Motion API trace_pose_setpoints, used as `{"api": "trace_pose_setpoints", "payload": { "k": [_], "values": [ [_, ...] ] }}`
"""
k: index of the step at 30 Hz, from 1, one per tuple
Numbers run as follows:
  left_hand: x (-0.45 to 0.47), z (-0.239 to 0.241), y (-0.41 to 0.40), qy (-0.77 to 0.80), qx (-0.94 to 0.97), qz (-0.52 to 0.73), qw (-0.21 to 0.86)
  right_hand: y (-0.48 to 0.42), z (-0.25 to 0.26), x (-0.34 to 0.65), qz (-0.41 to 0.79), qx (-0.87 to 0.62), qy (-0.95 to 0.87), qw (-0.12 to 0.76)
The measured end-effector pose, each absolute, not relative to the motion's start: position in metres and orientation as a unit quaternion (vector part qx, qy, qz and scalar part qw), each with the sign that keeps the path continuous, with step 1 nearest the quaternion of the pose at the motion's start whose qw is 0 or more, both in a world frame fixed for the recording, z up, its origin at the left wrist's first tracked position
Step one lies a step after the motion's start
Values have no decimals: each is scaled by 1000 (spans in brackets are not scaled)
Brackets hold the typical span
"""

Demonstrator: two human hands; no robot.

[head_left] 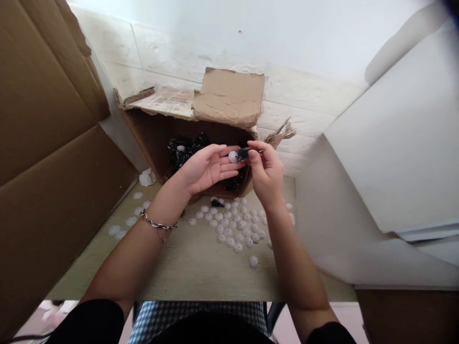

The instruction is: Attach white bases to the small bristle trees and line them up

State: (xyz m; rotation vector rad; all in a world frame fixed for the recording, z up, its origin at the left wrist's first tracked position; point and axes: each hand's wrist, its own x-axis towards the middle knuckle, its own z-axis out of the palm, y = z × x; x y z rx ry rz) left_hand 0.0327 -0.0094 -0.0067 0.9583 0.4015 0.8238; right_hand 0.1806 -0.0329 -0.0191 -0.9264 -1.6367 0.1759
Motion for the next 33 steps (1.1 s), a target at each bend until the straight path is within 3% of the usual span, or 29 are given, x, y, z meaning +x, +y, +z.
{"api": "trace_pose_setpoints", "payload": {
  "k": [16, 27, 33],
  "values": [
    [32, -11, -7, 215, 453, 409, 762, -30, -25, 174, -18, -375, -747, 549],
    [29, -14, -1, 198, 418, 421, 781, -30, -29, 166, 27, -376, -734, 565],
    [31, -15, 2, 192, 407, 449, 772, -31, -29, 165, 33, -385, -764, 517]
  ]
}}
